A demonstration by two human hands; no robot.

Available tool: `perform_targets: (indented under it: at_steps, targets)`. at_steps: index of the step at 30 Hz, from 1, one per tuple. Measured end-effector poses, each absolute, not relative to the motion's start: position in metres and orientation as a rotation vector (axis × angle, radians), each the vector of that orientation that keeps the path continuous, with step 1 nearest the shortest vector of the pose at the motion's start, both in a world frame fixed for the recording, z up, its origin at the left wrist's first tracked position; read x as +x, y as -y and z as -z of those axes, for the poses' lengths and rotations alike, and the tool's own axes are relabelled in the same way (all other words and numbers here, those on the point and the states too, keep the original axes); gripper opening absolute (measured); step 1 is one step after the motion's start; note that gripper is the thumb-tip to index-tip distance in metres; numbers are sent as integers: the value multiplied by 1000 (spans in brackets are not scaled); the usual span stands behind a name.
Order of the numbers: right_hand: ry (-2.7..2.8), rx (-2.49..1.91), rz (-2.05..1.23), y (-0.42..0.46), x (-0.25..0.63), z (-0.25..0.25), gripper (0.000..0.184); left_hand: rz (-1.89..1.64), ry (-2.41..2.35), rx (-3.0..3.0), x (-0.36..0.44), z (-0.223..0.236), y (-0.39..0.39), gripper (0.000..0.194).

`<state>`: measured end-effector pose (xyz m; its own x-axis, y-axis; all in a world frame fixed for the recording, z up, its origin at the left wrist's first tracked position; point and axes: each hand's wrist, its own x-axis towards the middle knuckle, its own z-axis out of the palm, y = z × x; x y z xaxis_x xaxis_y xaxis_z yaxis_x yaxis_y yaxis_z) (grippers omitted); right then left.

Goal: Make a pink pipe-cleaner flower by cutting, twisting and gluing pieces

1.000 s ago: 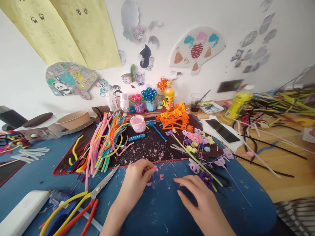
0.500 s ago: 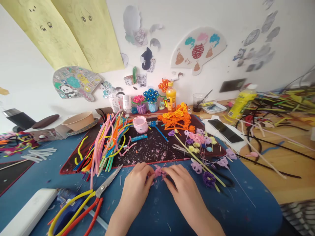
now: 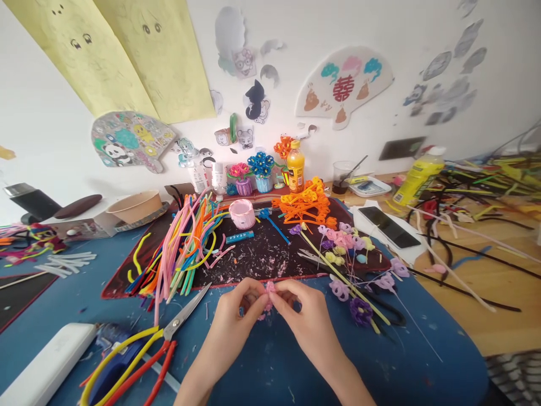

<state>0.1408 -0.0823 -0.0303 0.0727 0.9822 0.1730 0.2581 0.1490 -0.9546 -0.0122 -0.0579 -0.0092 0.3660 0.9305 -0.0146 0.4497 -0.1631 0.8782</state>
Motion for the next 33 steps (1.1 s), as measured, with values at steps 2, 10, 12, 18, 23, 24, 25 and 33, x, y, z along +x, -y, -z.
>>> perform_targets:
  at_steps: [2,10,12,18,23,24,25,33]
  targets:
    - [1318,-1287,-984,83,142,31,25,-703,-1237,1768,-13,10,58,21]
    - [1035,-1145,-1219,79,148,36,34,-773,-1267,1719,-16,9,58,22]
    - [1042,-1133,-1251,76,148,35,36,-788,-1276,1714,-17,9,57,22]
    - [1132,-1096,-1323,69,142,38,33,-757,-1283,1801,-16,8,57,22]
    - [1099,-1160,-1272,69,146,41,30,-712,-1332,1861,-24,4,58,24]
    - [1083,-1172,-1255,70,149,41,30,-709,-1342,1864,-27,3,57,25]
    - [1075,-1182,-1244,71,151,41,30,-712,-1352,1866,-29,2,57,26]
    - [1190,-1151,-1327,75,142,37,30,-700,-1340,1889,-30,2,55,25]
